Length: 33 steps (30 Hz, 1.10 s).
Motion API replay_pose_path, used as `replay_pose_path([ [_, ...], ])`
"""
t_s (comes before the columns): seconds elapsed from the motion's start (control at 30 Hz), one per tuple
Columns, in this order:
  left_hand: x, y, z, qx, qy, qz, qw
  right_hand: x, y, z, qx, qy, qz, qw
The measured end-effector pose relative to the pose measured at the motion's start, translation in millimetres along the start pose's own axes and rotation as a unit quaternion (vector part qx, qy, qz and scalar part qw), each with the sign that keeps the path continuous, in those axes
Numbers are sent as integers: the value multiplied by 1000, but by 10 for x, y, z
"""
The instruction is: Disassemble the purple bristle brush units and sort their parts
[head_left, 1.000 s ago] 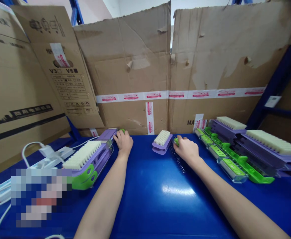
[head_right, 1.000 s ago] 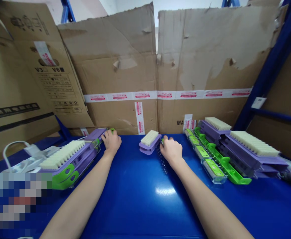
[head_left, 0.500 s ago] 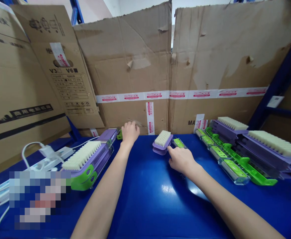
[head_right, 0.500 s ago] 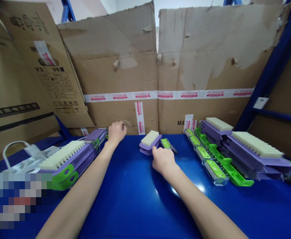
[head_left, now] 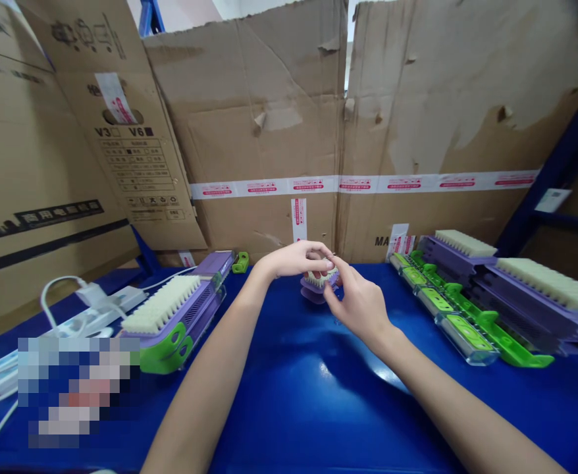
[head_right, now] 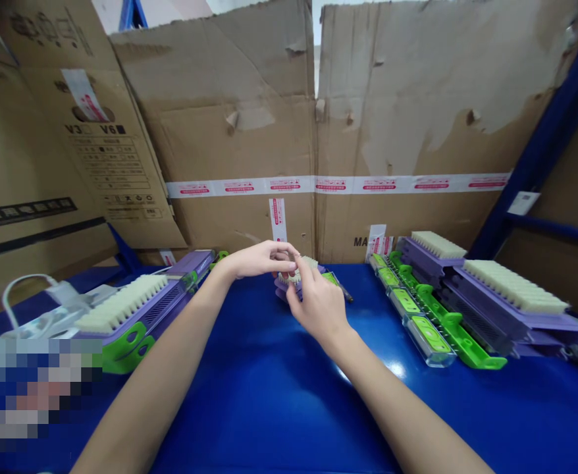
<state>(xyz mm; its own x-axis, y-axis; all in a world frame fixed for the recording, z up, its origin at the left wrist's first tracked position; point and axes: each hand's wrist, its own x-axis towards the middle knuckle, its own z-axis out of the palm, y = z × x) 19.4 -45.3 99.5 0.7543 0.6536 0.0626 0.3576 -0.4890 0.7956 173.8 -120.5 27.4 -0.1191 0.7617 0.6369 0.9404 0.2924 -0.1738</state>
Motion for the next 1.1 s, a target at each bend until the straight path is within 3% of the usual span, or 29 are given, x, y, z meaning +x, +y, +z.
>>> replay_pose_path([
  [0.13,-25,-36,-41,-32,18,18,999,-3,46,65,15,2,-27,1000],
  [0.3,-44,-48,-66,-32,-10,15,999,17,121,84,34,-25,-68,997],
  [0.4,-68,-31,-113,-23,22,8,999,22,158,83,34,-30,-75,996],
  [0.47,-85,-44,-176,-6,88,-15,996,27,180,82,28,-25,-62,997],
  [0.53,-100,-95,-254,44,207,-46,976,38,204,83,15,-10,-42,999],
  [0.63,-114,-251,-352,202,400,-109,887,66,244,85,-19,4,-4,1000],
  [0.7,-124,-398,-381,294,449,-190,822,87,271,89,-54,-5,27,998],
  [0.77,-136,-558,-378,338,427,-262,797,105,300,100,-93,-33,56,994],
  [0.87,-165,-778,-341,376,358,-333,787,120,355,127,-143,-91,84,982],
  [0.97,-205,-935,-304,394,307,-383,777,126,420,161,-172,-130,105,971],
  [1.1,-252,-1049,-283,391,289,-412,770,131,481,190,-186,-151,134,962],
])
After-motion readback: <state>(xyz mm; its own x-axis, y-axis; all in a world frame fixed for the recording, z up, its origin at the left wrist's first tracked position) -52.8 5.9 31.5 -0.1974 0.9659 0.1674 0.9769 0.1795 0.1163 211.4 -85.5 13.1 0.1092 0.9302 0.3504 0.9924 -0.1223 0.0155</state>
